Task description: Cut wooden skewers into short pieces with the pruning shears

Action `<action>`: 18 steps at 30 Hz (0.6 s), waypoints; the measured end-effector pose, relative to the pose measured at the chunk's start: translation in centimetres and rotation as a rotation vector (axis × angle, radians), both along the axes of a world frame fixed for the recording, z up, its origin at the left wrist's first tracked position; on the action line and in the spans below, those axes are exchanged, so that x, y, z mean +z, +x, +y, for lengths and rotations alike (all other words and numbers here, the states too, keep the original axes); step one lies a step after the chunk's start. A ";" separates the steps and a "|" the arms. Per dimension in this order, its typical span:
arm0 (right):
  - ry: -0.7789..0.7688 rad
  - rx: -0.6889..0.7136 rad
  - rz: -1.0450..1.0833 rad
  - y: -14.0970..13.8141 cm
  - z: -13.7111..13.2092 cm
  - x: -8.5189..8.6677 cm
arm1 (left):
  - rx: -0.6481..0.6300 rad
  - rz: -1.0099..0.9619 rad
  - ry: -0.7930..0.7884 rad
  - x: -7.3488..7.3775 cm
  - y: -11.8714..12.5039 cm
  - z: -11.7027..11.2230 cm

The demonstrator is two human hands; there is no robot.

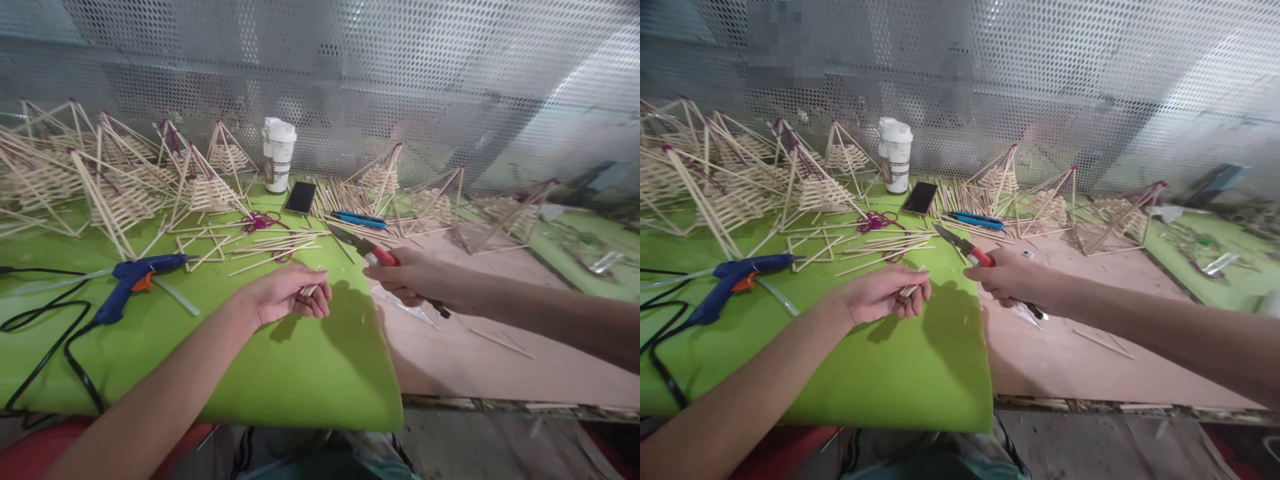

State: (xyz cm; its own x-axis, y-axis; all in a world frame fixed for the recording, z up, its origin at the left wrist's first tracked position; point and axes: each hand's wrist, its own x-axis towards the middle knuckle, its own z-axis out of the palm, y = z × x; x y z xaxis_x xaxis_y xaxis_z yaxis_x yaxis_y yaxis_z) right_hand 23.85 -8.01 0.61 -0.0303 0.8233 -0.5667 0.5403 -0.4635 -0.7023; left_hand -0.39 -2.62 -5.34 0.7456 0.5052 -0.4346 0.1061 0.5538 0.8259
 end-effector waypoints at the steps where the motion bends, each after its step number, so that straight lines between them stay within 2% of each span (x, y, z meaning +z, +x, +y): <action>1: 0.029 0.035 0.012 0.4 0.1 0.0 | -0.003 -0.016 0.008 -0.1 -0.1 -0.1; 4: 0.089 0.134 -0.097 1.6 0.4 -0.4 | 0.014 -0.070 0.030 -0.5 -0.2 -0.3; 6: 0.183 0.193 -0.328 2.8 0.8 -0.7 | 0.032 -0.091 0.052 -0.5 -0.4 -0.6; 9: 0.415 0.319 -0.756 5.2 2.2 -1.3 | 0.053 -0.101 0.087 -0.4 -0.5 -0.8; 11: 0.496 0.383 -0.902 6.7 3.5 -1.7 | 0.067 -0.104 0.097 -0.4 -0.6 -0.8; 15: 0.552 0.424 -1.018 8.2 5.9 -3.0 | 0.096 -0.113 0.122 -0.4 -0.6 -0.7; 18: 0.567 0.448 -1.010 8.3 6.9 -4.2 | 0.091 -0.051 0.230 -0.4 -0.5 -0.7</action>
State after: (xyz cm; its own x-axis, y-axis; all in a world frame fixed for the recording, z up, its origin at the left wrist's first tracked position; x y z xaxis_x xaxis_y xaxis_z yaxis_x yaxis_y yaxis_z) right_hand 32.17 -1.10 -3.59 -0.1290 0.9894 -0.0669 0.9878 0.1342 0.0794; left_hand -0.88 -3.28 -5.71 0.7107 0.6522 -0.2637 0.0198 0.3561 0.9342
